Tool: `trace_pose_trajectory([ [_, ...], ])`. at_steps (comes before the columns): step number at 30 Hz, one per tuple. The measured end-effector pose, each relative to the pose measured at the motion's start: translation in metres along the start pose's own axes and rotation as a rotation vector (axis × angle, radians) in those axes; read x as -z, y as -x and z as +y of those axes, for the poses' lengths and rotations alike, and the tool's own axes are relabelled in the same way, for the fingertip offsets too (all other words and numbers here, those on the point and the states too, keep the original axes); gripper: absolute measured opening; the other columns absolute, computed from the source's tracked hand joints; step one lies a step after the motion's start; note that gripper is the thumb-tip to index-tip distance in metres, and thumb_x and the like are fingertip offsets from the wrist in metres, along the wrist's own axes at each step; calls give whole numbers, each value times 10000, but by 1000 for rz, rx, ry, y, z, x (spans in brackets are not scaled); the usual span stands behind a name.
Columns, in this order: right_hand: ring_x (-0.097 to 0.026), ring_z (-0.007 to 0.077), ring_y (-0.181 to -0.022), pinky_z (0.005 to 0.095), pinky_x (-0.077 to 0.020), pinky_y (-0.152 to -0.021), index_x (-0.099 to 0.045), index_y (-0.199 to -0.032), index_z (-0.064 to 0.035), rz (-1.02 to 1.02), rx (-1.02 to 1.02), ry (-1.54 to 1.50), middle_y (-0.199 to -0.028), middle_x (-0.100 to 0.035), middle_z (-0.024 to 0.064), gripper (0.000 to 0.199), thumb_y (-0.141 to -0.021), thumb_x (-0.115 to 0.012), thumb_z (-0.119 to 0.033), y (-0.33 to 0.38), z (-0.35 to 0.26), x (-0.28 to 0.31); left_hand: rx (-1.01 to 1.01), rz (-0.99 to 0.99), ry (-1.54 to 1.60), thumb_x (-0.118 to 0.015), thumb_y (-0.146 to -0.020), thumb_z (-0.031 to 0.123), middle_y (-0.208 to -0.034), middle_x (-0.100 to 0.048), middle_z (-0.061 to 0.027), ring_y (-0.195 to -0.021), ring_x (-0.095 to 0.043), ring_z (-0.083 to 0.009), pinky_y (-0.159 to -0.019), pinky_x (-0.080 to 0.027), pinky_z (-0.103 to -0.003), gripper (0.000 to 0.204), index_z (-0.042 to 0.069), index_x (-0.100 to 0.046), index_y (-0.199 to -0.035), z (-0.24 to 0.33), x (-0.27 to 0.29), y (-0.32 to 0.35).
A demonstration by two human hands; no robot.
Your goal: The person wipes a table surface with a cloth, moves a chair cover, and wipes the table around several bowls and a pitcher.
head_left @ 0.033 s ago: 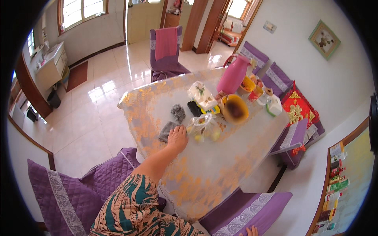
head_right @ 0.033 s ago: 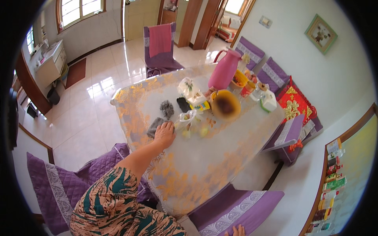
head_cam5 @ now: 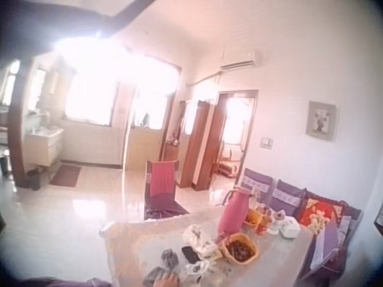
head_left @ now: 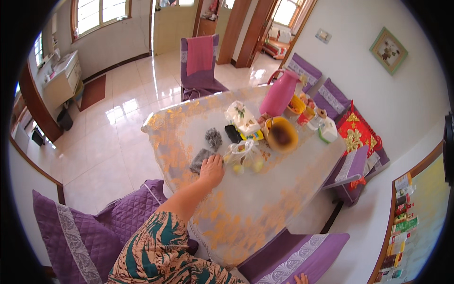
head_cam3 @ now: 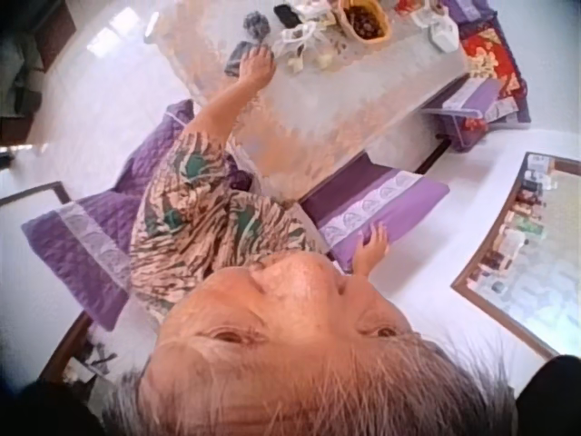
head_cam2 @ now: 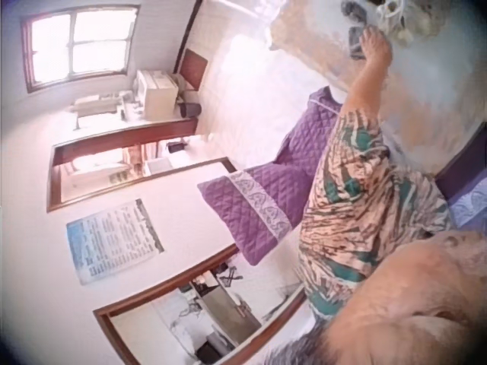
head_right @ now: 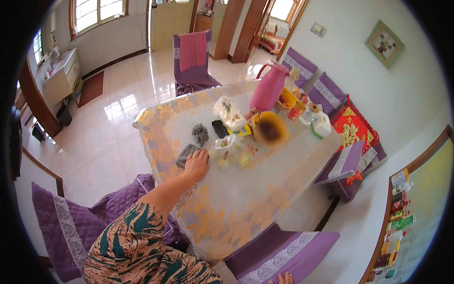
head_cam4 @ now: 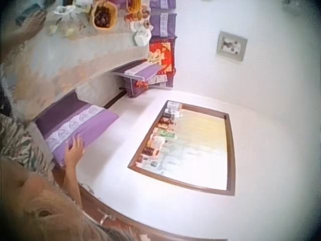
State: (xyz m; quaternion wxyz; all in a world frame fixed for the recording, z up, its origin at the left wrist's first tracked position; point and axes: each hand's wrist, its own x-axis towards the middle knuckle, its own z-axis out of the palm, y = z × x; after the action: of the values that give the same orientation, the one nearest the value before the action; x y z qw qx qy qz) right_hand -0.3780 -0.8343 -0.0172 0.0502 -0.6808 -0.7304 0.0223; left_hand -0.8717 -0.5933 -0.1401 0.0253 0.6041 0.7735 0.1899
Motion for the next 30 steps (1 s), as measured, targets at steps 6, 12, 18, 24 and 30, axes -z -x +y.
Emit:
trace_pose_trajectory([
  [6,-441,322,-1321,517,-296,-1079,-625,-1210,-92,30,22,-25,-1377,-531,154,440,-843,-660,-331,3,8,-8,-207,176,15,-521,-849,117,-1206,-543,-96,-1183,-484,-275,-975,-385,-415,373,60,-577,-1213,-13,-13,21],
  [12,-444,321,-1323,509,-300,-1083,-629,-1221,-103,48,45,-32,-1370,-540,150,479,-829,-665,-377,4,18,-18,-142,171,84,-533,-821,94,-1132,-549,-102,-1123,-501,-279,-979,-391,-396,355,61,-603,-1167,-14,10,40],
  [18,-443,330,-1319,486,-310,-1085,-618,-1224,-83,-33,-2,7,-1369,-539,144,429,-874,-633,-330,-2,-11,8,-279,221,75,-538,-794,51,-1283,-556,-175,-1213,-499,-327,-1062,-372,-434,483,2,-550,-1274,-24,-5,53],
  [24,-438,330,-1320,484,-310,-1091,-612,-1230,-83,-83,-17,29,-1370,-537,135,402,-897,-613,-309,1,-11,13,-184,260,124,-586,-830,45,-1260,-616,-78,-1224,-539,-271,-1018,-432,-398,376,69,-632,-1202,-33,-18,37],
  [30,-444,328,-1315,484,-311,-1090,-615,-1228,-85,-79,-9,34,-1371,-538,134,397,-898,-612,-306,-1,-14,16,-37,346,56,-542,-847,67,-1229,-635,-63,-1213,-556,-240,-999,-437,-368,316,64,-652,-1143,-29,-33,-15],
])
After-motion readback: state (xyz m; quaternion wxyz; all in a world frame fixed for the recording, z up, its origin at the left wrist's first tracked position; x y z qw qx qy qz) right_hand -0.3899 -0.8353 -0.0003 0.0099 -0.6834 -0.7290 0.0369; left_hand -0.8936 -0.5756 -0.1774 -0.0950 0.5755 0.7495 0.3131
